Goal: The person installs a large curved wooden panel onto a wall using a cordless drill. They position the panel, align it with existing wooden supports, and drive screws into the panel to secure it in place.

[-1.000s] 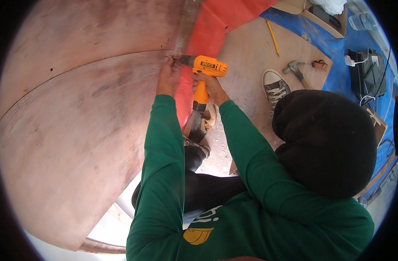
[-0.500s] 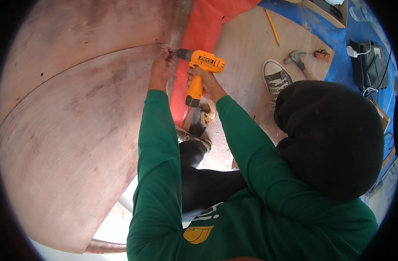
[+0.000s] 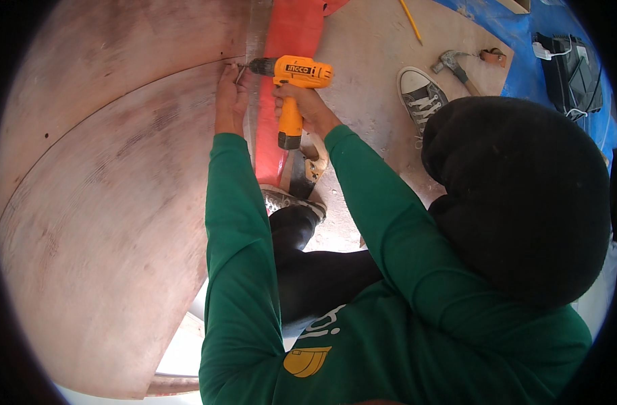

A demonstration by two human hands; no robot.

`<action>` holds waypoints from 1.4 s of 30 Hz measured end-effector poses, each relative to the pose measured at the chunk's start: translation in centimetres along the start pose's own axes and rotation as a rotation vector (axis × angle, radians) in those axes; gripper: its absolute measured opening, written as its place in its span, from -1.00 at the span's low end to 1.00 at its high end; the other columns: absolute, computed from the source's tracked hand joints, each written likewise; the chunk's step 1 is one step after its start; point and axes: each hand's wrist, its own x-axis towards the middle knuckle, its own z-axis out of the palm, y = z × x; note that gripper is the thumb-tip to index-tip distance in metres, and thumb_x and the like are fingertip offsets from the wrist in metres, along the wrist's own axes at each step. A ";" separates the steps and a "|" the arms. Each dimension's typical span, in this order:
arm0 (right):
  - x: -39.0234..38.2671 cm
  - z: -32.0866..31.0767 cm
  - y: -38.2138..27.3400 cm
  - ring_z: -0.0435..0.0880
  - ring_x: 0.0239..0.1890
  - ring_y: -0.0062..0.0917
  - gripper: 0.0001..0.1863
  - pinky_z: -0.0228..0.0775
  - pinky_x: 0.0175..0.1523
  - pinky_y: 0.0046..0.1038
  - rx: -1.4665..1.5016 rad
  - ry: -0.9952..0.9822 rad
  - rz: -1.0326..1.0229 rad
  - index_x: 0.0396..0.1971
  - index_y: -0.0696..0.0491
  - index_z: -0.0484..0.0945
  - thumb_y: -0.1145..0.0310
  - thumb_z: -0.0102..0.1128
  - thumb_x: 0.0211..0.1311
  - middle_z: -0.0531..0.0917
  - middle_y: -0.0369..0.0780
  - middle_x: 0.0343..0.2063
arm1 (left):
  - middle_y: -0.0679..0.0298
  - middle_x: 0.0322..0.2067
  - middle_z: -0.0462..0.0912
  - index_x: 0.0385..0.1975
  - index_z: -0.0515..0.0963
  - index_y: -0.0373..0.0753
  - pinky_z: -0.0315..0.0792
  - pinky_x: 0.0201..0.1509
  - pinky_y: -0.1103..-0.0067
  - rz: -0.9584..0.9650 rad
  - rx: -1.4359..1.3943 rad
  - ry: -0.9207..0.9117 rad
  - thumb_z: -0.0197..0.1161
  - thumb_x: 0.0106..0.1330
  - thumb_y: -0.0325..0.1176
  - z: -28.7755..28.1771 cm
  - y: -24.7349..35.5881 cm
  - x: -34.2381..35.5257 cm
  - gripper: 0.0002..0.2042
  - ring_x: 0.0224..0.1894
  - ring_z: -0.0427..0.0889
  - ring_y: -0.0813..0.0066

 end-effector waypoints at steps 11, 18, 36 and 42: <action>0.0 0.1 -0.7 0.65 -0.42 -0.55 -0.74 0.63 -0.28 -0.39 -0.051 -0.028 -0.034 -0.04 0.08 0.55 0.44 0.34 0.31 0.64 -0.27 -0.40 | 0.24 0.06 0.64 0.18 0.50 -0.32 0.73 0.18 0.47 0.029 -0.023 0.049 0.16 0.59 -0.54 0.0 -0.5 0.3 -0.77 0.10 0.68 0.42; 0.0 0.1 -1.0 0.65 -0.41 -0.56 -0.73 0.64 -0.27 -0.40 -0.097 -0.002 -0.015 -0.01 0.09 0.55 0.45 0.32 0.32 0.65 -0.28 -0.37 | 0.25 0.01 0.71 0.16 0.55 -0.27 0.72 0.14 0.54 0.032 -0.058 0.012 0.23 0.57 -0.53 -0.3 -0.6 0.3 -0.77 0.06 0.73 0.42; -0.2 0.1 -1.4 0.63 -0.40 -0.56 -0.75 0.62 -0.27 -0.40 -0.076 -0.038 -0.003 -0.03 0.08 0.53 0.47 0.30 0.33 0.63 -0.28 -0.37 | 0.22 0.09 0.64 0.21 0.48 -0.31 0.68 0.26 0.46 0.028 -0.074 0.011 0.29 0.54 -0.50 -0.5 -0.7 0.2 -0.70 0.16 0.66 0.38; -0.2 0.0 -1.4 0.64 -0.39 -0.55 -0.75 0.62 -0.27 -0.40 -0.098 -0.036 -0.021 -0.02 0.09 0.53 0.46 0.30 0.35 0.63 -0.27 -0.36 | 0.22 0.06 0.61 0.18 0.45 -0.33 0.75 0.17 0.44 0.068 -0.076 -0.013 0.20 0.60 -0.52 -1.0 -1.1 0.5 -0.76 0.09 0.67 0.40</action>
